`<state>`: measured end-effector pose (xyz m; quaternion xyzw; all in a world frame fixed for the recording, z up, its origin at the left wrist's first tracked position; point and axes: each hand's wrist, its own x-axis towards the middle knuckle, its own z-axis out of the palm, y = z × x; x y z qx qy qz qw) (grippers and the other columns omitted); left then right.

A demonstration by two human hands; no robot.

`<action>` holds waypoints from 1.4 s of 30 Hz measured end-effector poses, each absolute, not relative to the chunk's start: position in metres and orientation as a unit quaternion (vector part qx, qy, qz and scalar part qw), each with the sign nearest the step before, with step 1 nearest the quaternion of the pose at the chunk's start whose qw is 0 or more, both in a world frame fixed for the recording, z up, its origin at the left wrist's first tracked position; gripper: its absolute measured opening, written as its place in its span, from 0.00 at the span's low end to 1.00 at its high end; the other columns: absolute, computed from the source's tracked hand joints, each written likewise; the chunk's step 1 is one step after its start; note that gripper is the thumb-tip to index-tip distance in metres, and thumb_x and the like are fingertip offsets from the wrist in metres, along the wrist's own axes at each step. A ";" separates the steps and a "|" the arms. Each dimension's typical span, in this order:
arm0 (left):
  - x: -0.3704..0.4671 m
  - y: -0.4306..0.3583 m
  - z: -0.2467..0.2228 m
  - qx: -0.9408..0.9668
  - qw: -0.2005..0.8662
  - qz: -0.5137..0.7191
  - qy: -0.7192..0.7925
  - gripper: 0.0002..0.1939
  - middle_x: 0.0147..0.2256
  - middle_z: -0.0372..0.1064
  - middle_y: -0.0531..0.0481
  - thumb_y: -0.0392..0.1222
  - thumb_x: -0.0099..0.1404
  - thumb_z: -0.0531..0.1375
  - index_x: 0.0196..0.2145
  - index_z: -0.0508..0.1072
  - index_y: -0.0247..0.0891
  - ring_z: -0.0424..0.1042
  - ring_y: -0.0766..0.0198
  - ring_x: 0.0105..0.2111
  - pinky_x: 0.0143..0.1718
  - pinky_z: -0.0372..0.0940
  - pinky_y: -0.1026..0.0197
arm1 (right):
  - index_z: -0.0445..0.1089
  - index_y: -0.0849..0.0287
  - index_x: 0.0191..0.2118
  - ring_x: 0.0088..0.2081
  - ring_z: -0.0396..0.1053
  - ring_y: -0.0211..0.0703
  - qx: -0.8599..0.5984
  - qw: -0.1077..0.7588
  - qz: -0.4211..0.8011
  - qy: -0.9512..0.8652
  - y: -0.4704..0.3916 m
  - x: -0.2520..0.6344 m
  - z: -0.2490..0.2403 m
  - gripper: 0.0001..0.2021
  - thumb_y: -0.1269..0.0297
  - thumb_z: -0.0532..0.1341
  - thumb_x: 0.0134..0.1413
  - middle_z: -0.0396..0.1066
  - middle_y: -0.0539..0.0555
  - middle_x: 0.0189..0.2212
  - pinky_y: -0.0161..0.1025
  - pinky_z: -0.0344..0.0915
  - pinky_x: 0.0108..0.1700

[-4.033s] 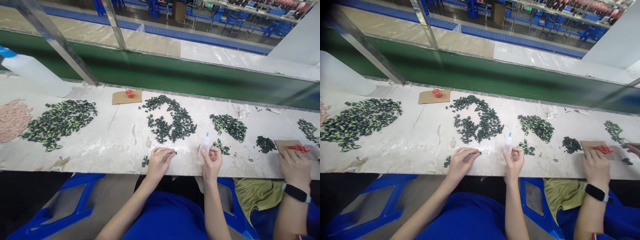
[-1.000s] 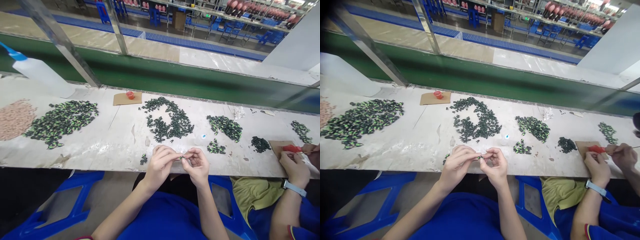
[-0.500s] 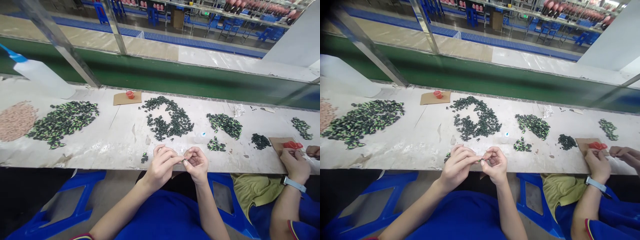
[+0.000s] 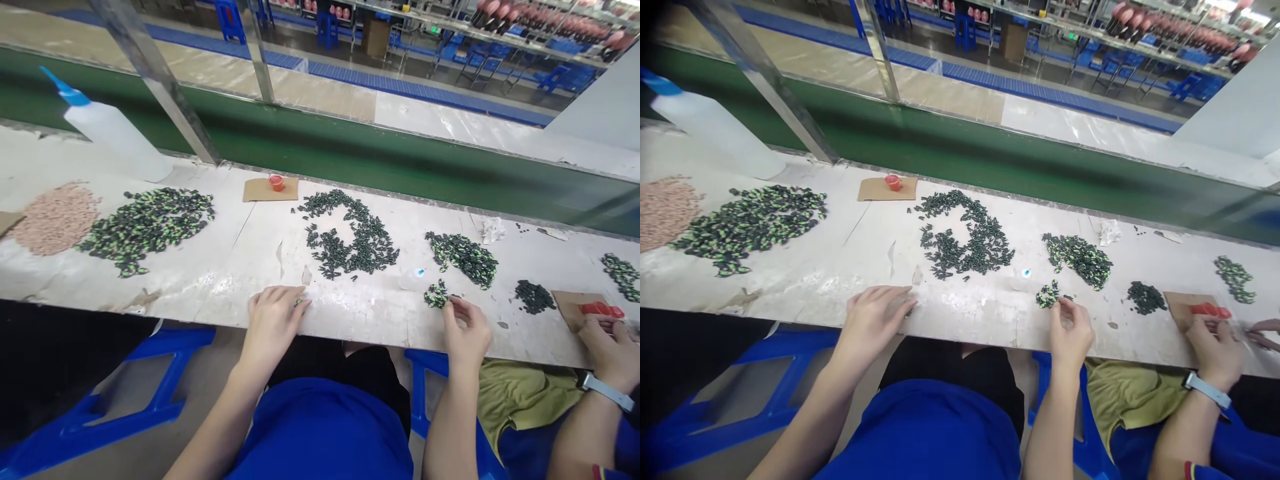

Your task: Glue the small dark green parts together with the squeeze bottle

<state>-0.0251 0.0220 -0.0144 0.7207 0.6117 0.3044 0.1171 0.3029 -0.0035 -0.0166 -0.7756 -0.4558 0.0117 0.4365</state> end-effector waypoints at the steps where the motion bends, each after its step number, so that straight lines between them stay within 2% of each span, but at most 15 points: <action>1: -0.031 0.023 -0.017 0.714 0.107 0.293 0.627 0.12 0.37 0.76 0.42 0.47 0.64 0.56 0.37 0.76 0.40 0.70 0.47 0.40 0.41 0.59 0.48 | 0.74 0.62 0.38 0.32 0.70 0.47 -0.776 0.425 -0.016 -0.465 0.000 0.303 -0.017 0.16 0.55 0.60 0.49 0.73 0.60 0.35 0.48 0.68 0.40; 3: -0.037 0.025 -0.022 0.712 0.096 0.274 0.639 0.11 0.33 0.77 0.43 0.47 0.63 0.56 0.33 0.76 0.41 0.71 0.48 0.36 0.36 0.59 0.51 | 0.73 0.62 0.42 0.41 0.69 0.53 -0.762 0.408 -0.065 -0.499 0.007 0.298 -0.018 0.19 0.53 0.61 0.49 0.72 0.63 0.40 0.53 0.65 0.47; 6: -0.035 0.031 -0.025 0.722 0.099 0.258 0.635 0.09 0.28 0.76 0.45 0.42 0.62 0.56 0.30 0.76 0.41 0.70 0.50 0.31 0.32 0.57 0.54 | 0.70 0.60 0.47 0.52 0.60 0.60 -0.727 0.385 -0.082 -0.563 0.017 0.282 -0.020 0.25 0.47 0.62 0.48 0.69 0.63 0.45 0.59 0.56 0.55; 10: -0.029 0.040 -0.018 0.726 0.117 0.239 0.634 0.08 0.29 0.75 0.45 0.37 0.61 0.56 0.31 0.76 0.41 0.69 0.50 0.32 0.33 0.55 0.53 | 0.69 0.58 0.47 0.56 0.52 0.61 -0.722 0.357 -0.020 -0.593 0.033 0.265 -0.028 0.27 0.45 0.64 0.46 0.68 0.62 0.48 0.60 0.53 0.56; 14: -0.015 0.043 -0.008 0.735 0.181 0.280 0.591 0.09 0.32 0.75 0.47 0.40 0.63 0.56 0.30 0.76 0.43 0.69 0.52 0.35 0.37 0.54 0.52 | 0.69 0.59 0.42 0.52 0.58 0.58 -0.724 0.395 0.041 -0.564 0.044 0.255 -0.026 0.20 0.49 0.62 0.49 0.70 0.63 0.45 0.56 0.57 0.54; 18: 0.020 0.040 -0.014 0.741 0.284 0.310 0.523 0.06 0.31 0.77 0.51 0.44 0.62 0.60 0.29 0.76 0.45 0.70 0.54 0.36 0.40 0.53 0.52 | 0.68 0.59 0.42 0.42 0.69 0.51 -0.709 0.443 0.178 -0.519 0.033 0.249 -0.013 0.20 0.50 0.64 0.48 0.73 0.61 0.43 0.48 0.66 0.44; 20: 0.039 0.037 -0.021 0.740 0.288 0.317 0.518 0.05 0.29 0.76 0.51 0.43 0.61 0.62 0.28 0.76 0.44 0.69 0.54 0.38 0.41 0.52 0.51 | 0.70 0.59 0.40 0.37 0.71 0.48 -0.693 0.455 0.243 -0.504 0.021 0.247 -0.007 0.19 0.51 0.66 0.46 0.75 0.58 0.39 0.45 0.67 0.41; 22: 0.052 0.035 -0.028 0.733 0.244 0.336 0.538 0.06 0.31 0.76 0.48 0.42 0.60 0.63 0.26 0.76 0.42 0.68 0.51 0.42 0.42 0.51 0.49 | 0.72 0.58 0.40 0.38 0.72 0.49 -0.674 0.472 0.276 -0.496 0.008 0.246 -0.004 0.19 0.51 0.66 0.45 0.76 0.56 0.37 0.44 0.67 0.41; 26: 0.057 0.032 -0.033 0.719 0.186 0.355 0.568 0.03 0.38 0.75 0.45 0.41 0.59 0.65 0.28 0.77 0.42 0.63 0.44 0.49 0.44 0.49 0.46 | 0.74 0.57 0.45 0.43 0.71 0.51 -0.654 0.500 0.293 -0.487 -0.007 0.245 -0.004 0.21 0.53 0.67 0.44 0.75 0.57 0.41 0.45 0.67 0.45; 27: 0.055 0.032 -0.033 0.723 0.193 0.354 0.560 0.01 0.39 0.76 0.45 0.41 0.59 0.65 0.31 0.77 0.43 0.64 0.44 0.49 0.45 0.49 0.46 | 0.74 0.57 0.45 0.43 0.71 0.51 -0.653 0.500 0.298 -0.485 -0.008 0.243 -0.005 0.21 0.54 0.68 0.44 0.75 0.57 0.41 0.45 0.67 0.44; 29: 0.050 0.032 -0.034 0.735 0.217 0.355 0.536 0.06 0.38 0.77 0.47 0.40 0.59 0.65 0.36 0.76 0.44 0.65 0.45 0.50 0.45 0.50 0.47 | 0.74 0.57 0.45 0.39 0.72 0.49 -0.657 0.503 0.305 -0.471 -0.008 0.240 -0.007 0.23 0.54 0.69 0.42 0.76 0.56 0.37 0.43 0.68 0.40; 32: 0.047 0.033 -0.036 0.735 0.234 0.370 0.518 0.06 0.36 0.78 0.48 0.37 0.61 0.63 0.37 0.75 0.45 0.68 0.47 0.49 0.45 0.51 0.49 | 0.74 0.59 0.38 0.29 0.71 0.44 -0.678 0.516 0.299 -0.430 -0.006 0.233 -0.009 0.20 0.56 0.71 0.36 0.75 0.52 0.28 0.40 0.68 0.31; 35: 0.050 0.034 -0.038 0.728 0.224 0.390 0.518 0.05 0.33 0.78 0.50 0.35 0.62 0.60 0.35 0.75 0.43 0.71 0.51 0.46 0.45 0.50 0.50 | 0.72 0.59 0.28 0.26 0.70 0.43 -0.686 0.506 0.310 -0.421 -0.005 0.228 -0.010 0.15 0.56 0.72 0.35 0.74 0.52 0.24 0.38 0.67 0.27; 42: 0.054 0.035 -0.037 0.724 0.190 0.398 0.530 0.03 0.33 0.78 0.53 0.36 0.63 0.60 0.33 0.73 0.42 0.75 0.57 0.39 0.47 0.48 0.52 | 0.73 0.60 0.27 0.22 0.67 0.40 -0.693 0.527 0.264 -0.416 -0.002 0.223 -0.012 0.12 0.55 0.67 0.42 0.73 0.52 0.21 0.35 0.64 0.24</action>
